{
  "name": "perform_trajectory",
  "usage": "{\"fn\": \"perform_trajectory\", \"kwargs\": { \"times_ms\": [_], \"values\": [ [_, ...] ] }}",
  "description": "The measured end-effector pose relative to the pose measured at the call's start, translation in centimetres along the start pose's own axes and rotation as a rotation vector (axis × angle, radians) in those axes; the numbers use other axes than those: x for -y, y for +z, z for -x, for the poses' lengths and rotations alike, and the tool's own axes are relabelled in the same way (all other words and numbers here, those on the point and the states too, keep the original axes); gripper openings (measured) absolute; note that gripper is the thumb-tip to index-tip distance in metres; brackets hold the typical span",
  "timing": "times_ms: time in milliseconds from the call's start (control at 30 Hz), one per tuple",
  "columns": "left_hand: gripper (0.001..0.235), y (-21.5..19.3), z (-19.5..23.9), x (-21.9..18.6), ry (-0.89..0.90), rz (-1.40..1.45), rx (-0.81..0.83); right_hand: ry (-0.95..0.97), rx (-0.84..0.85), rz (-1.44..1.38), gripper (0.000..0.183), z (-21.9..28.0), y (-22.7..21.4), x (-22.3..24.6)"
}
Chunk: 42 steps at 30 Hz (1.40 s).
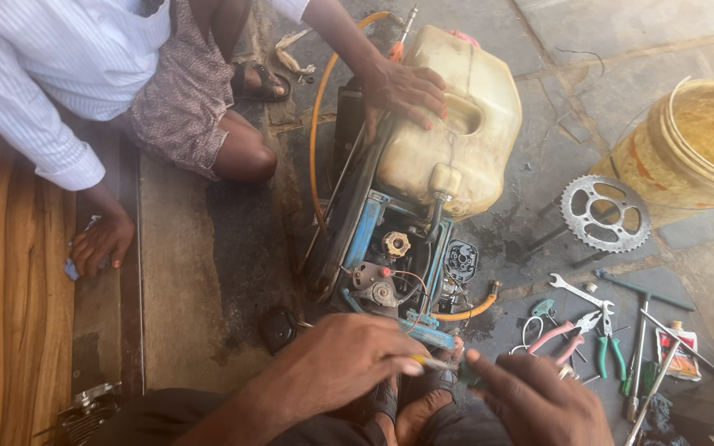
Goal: The person repairs a small internal combustion engine by disconnecting wires, removing the fuel tank, and using a screwdriver to adjust components on the engine block.
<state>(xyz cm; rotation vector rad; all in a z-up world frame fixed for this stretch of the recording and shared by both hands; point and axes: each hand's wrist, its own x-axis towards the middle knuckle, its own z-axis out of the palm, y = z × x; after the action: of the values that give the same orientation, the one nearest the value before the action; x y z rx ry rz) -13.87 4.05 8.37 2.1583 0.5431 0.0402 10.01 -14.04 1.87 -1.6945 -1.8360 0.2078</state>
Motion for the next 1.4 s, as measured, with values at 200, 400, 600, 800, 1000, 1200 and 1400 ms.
{"fn": "perform_trajectory", "kwargs": {
  "times_ms": [200, 400, 600, 800, 1000, 1200, 1400],
  "values": [
    [0.014, 2.7, -1.0, -2.3, 0.464, -0.329, -0.285, 0.793, 0.458, -0.873, 0.026, 0.9, 0.6, -5.3],
    [0.023, 1.9, -5.1, -2.4, 0.233, -0.049, -0.017, 0.758, 0.537, -0.107, 0.035, -5.1, -5.0, -0.8],
    [0.060, -1.1, -10.8, 2.0, 0.327, -0.102, -0.857, 0.504, 0.123, 0.024, 0.031, -13.0, -11.7, 0.2],
    [0.043, 1.8, -16.0, 4.2, -0.375, 0.135, -0.822, 0.378, -0.028, 0.159, 0.022, -19.1, -12.4, 1.9],
    [0.031, 2.6, -17.5, 4.8, -0.424, 0.214, -0.879, 0.197, -0.138, 0.113, 0.020, -20.3, -11.0, 2.8],
    [0.031, 2.8, -17.5, 4.6, -0.402, 0.115, -0.947, 0.150, -0.141, 0.120, 0.020, -20.7, -10.4, 2.6],
    [0.032, 2.8, -17.6, 4.8, -0.390, 0.130, -0.956, 0.193, -0.116, 0.104, 0.021, -21.5, -9.9, 3.0]
  ]
}}
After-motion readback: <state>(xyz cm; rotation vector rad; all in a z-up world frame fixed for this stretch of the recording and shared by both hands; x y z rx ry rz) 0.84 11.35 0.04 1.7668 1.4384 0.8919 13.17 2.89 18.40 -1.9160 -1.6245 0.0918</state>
